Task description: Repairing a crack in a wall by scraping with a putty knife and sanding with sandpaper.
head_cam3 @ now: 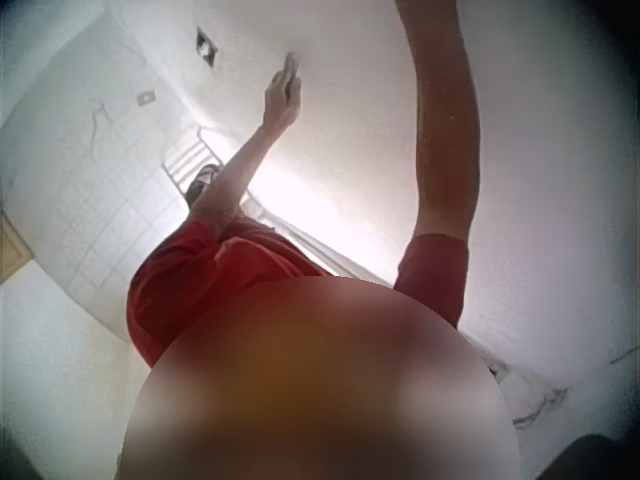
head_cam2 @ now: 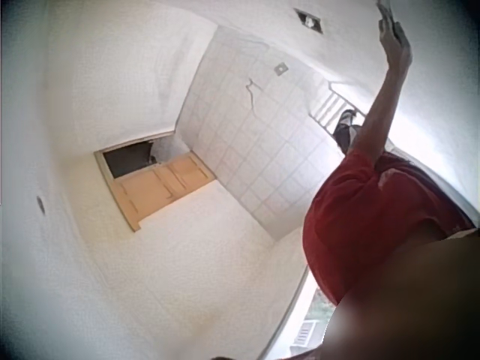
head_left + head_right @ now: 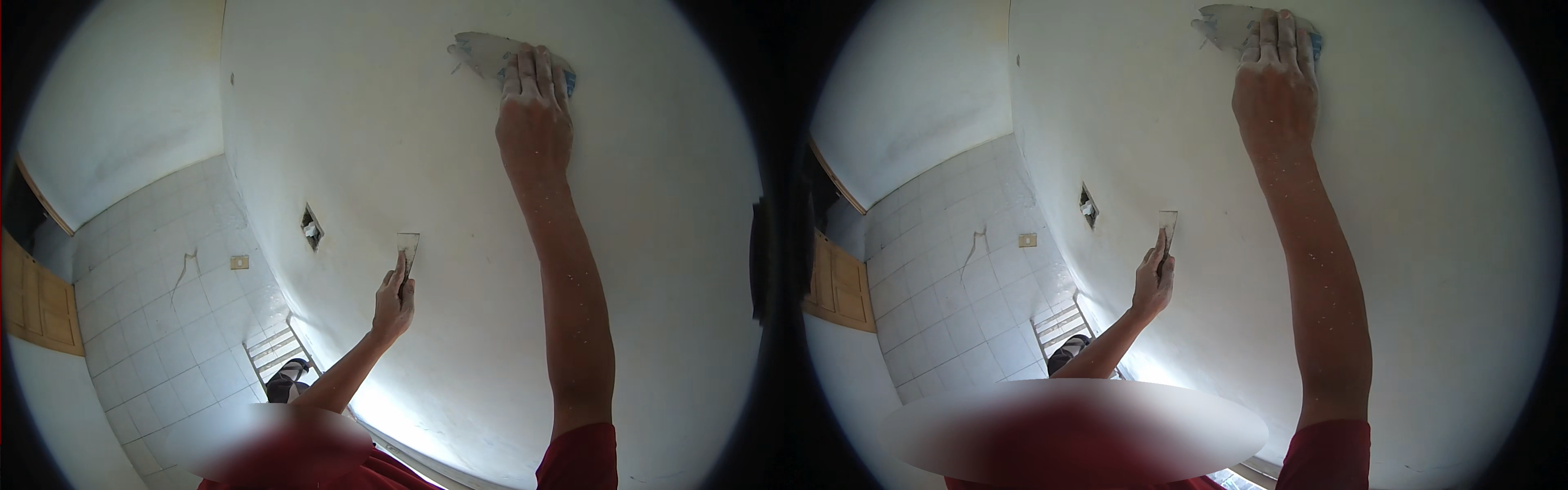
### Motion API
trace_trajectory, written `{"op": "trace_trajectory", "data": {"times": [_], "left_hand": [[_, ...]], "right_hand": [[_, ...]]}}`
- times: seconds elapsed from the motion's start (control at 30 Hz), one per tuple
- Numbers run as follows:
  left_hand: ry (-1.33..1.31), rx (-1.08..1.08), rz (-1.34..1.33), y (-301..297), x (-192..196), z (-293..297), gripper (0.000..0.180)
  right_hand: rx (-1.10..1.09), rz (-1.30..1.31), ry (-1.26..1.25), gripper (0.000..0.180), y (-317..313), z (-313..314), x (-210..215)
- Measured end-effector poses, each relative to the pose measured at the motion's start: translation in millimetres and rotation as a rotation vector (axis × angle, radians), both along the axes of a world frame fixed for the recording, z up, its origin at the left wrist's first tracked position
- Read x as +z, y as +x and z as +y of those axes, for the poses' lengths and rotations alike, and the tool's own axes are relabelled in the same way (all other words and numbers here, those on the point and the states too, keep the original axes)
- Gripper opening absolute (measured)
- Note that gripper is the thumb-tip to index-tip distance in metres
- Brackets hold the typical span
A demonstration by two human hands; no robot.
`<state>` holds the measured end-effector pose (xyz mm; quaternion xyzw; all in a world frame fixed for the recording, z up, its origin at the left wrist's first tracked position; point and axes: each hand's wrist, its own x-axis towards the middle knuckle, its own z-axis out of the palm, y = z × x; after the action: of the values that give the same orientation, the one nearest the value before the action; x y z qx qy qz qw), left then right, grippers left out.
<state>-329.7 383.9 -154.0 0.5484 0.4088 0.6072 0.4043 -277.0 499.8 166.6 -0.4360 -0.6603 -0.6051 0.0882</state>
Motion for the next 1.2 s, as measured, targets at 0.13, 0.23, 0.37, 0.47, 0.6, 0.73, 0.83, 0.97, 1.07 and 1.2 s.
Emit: {"op": "trace_trajectory", "data": {"times": [0.13,0.23,0.37,0.47,0.6,0.73,0.83,0.97,1.07,1.2], "left_hand": [[-0.008,0.020,0.013,1.6,-13.0,-7.4,0.064],[0.003,0.008,-0.018,2.7,-25.6,-13.3,0.064],[-0.102,-0.072,-0.036,9.5,-28.7,-20.9,0.063],[-0.130,-0.054,-0.024,-4.1,-22.4,-13.3,0.063],[-0.109,-0.041,-0.051,-11.5,-2.9,-6.6,0.066],[-0.058,-0.007,-0.003,-5.3,-6.2,-2.4,0.064],[-0.073,-0.036,0.019,-3.0,-9.0,-8.3,0.064],[-0.071,-0.056,0.087,-3.5,-23.1,-13.8,0.062],[-0.091,-0.073,0.106,-5.9,-6.7,-19.1,0.063],[-0.077,-0.076,0.029,-2.9,8.4,-14.2,0.067]], "right_hand": [[0.072,-0.099,-0.439,0.048,-15.7,17.7,-138.4],[-0.067,-0.261,-0.906,0.047,-23.2,6.7,-222.0],[0.037,-0.242,-0.815,0.043,-7.1,43.0,-193.4],[0.052,-0.118,-0.174,0.038,-31.1,67.2,-48.6],[0.006,-0.051,0.159,0.037,-30.5,55.8,61.2],[0.089,-0.007,-0.087,0.041,-28.3,50.7,-30.3],[-0.057,-0.202,-0.623,0.045,-22.8,16.5,-164.0],[-0.089,-0.285,-0.856,0.042,0.9,-26.2,-193.9],[0.064,0.027,-0.403,0.040,21.9,-35.7,-91.7],[0.025,0.138,-0.191,0.040,33.3,-67.8,-42.5]]}}
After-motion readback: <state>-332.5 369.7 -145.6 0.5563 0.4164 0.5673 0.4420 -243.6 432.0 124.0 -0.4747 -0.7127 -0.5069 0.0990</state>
